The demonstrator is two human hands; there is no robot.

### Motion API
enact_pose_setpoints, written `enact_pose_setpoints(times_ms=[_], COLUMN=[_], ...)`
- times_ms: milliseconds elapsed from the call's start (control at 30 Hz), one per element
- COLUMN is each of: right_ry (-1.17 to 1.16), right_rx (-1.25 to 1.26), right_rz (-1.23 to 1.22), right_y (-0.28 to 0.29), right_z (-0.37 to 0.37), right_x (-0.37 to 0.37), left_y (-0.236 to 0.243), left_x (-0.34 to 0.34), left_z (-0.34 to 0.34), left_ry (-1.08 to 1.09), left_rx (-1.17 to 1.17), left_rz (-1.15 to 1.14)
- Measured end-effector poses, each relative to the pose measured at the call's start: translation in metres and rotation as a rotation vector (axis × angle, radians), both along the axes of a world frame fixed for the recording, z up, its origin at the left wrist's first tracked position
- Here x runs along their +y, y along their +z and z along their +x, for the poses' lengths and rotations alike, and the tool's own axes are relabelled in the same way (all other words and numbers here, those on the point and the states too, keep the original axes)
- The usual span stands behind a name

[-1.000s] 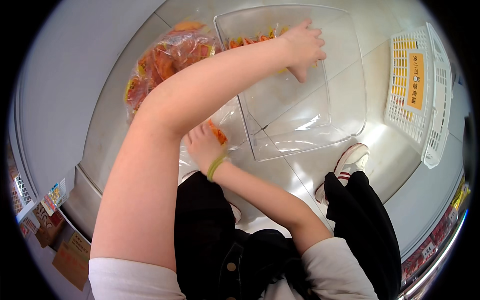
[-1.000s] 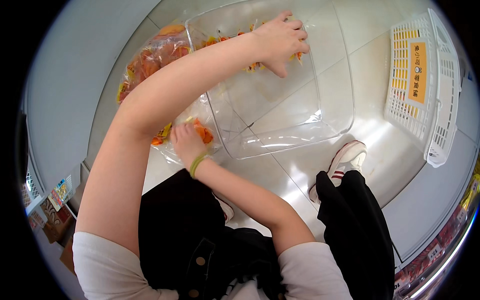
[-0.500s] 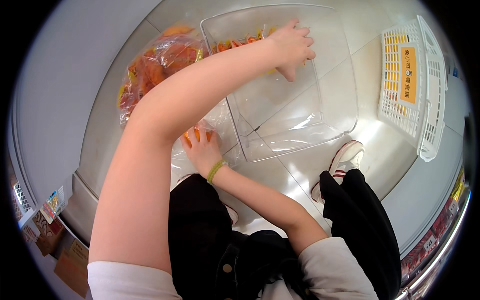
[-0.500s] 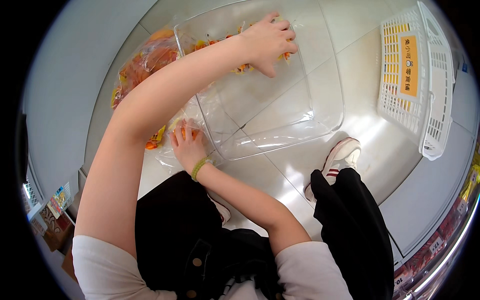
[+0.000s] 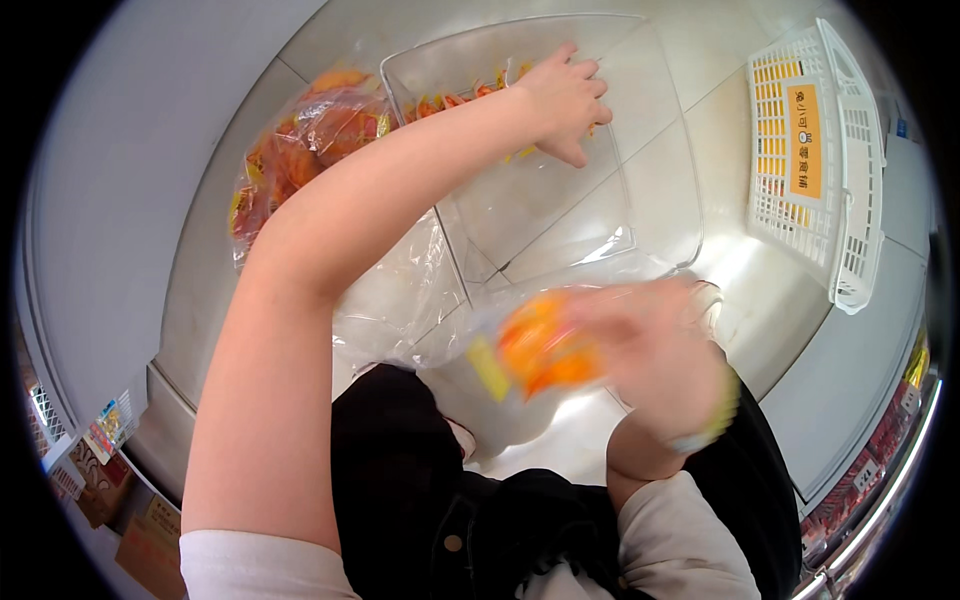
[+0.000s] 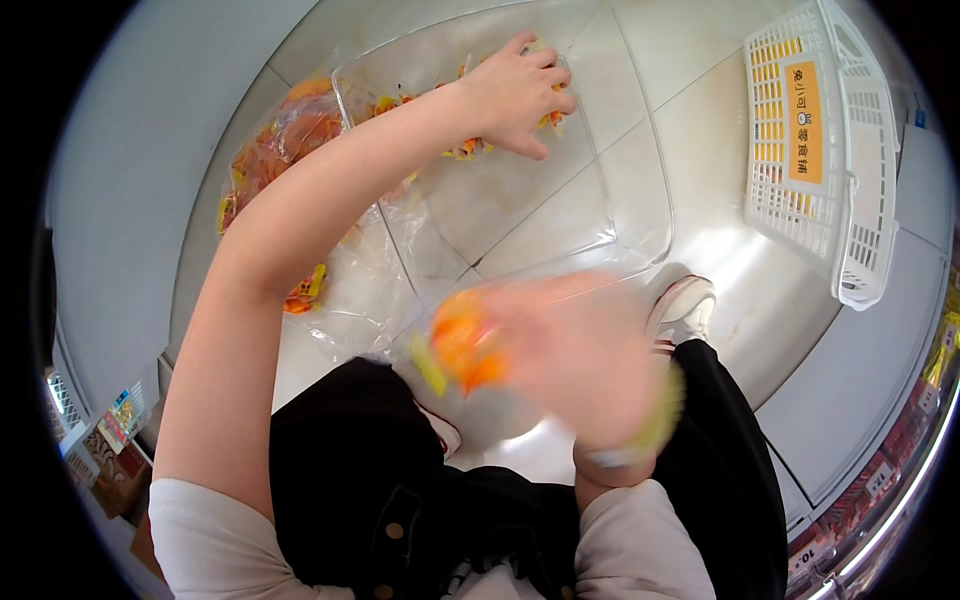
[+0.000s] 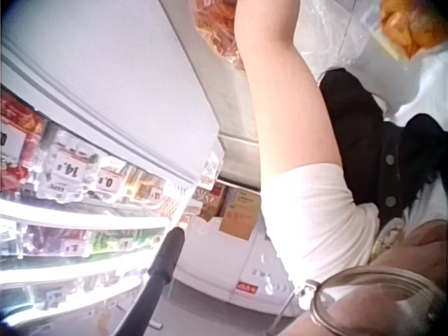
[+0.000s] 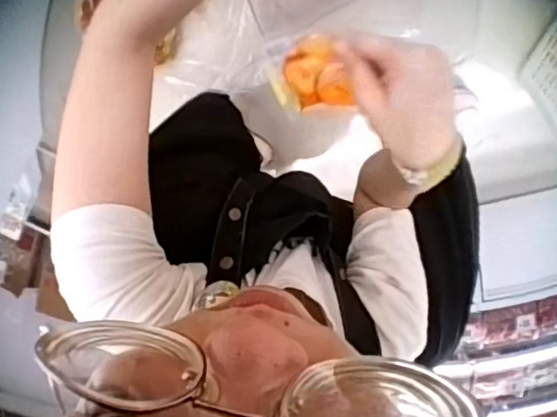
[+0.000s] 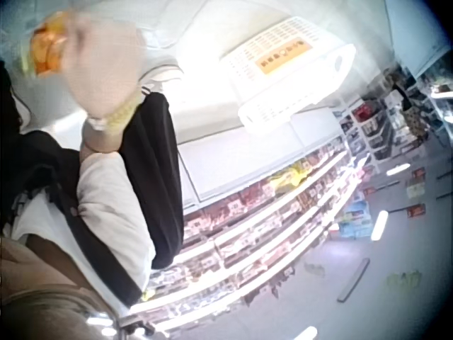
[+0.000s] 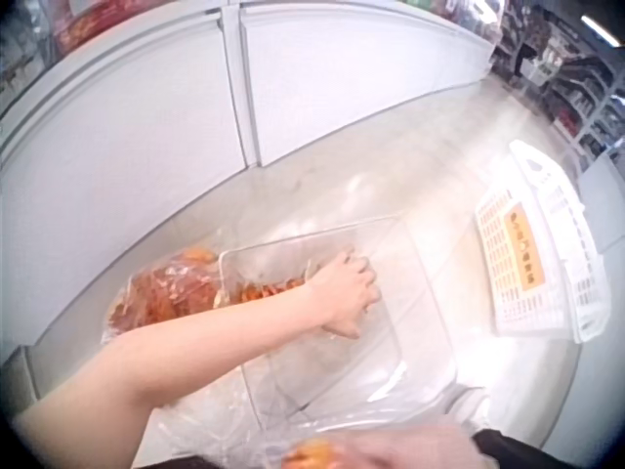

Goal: The person sits on the floor and unpacks small, individually wrapped orange snacks from a large plastic bag. They place the snacks one by one into a clear plastic tray, arranging them in neat rows.

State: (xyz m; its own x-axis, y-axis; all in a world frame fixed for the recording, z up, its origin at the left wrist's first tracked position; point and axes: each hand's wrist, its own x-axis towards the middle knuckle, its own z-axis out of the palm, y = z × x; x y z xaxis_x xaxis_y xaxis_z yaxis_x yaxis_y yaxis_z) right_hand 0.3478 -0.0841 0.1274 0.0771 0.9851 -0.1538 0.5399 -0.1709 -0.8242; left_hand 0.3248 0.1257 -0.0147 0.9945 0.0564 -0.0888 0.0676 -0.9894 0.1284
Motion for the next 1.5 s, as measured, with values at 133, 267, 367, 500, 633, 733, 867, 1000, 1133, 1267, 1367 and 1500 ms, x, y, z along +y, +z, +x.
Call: enact_pose_setpoints(times_ms=[133, 267, 367, 500, 633, 733, 867, 1000, 1133, 1267, 1367, 1500], right_ry=[-0.78, -0.933, -0.928, -0.931, -0.93, -0.743, -0.73, -0.617, -0.554, -0.392, -0.409, -0.272], right_rx=[-0.202, -0.22, -0.318, -0.358, -0.312, -0.396, -0.214, -0.131, -0.238, -0.3, -0.29, 0.262], right_rz=[0.058, 0.296, 0.427, 0.419, 0.191, -0.084, -0.087, -0.103, -0.285, -0.307, 0.126, 0.352], right_y=[-0.009, -0.073, -0.123, -0.141, -0.137, -0.157, -0.165, -0.172, -0.142, -0.085, -0.04, -0.005], right_z=[0.057, 0.043, 0.039, 0.037, 0.029, 0.032, 0.044, 0.071, 0.074, 0.057, 0.045, -0.01], right_x=[0.017, 0.045, 0.052, 0.049, 0.049, 0.061, 0.085, 0.089, 0.085, 0.086, 0.108, 0.132], left_y=[-0.007, -0.015, -0.013, -0.013, -0.001, -0.012, -0.006, 0.024, 0.062, 0.093, 0.109, 0.126], left_x=[-0.001, -0.003, -0.002, 0.0, -0.001, -0.006, -0.012, -0.01, 0.003, 0.017, 0.019, -0.008], left_z=[0.007, 0.007, 0.006, 0.005, 0.007, 0.004, 0.001, -0.009, -0.041, -0.092, -0.123, -0.184], left_ry=[-0.007, 0.03, 0.043, 0.077, 0.091, 0.126, 0.187, 0.262, 0.258, 0.348, 0.481, 1.0], left_rx=[-0.049, -0.181, -0.184, -0.187, -0.079, -0.35, -0.407, -0.472, -0.546, -0.611, -0.744, -0.686], left_rz=[-0.004, -0.016, -0.051, -0.108, -0.132, -0.147, -0.089, -0.2, -0.236, -0.118, -0.059, -0.398])
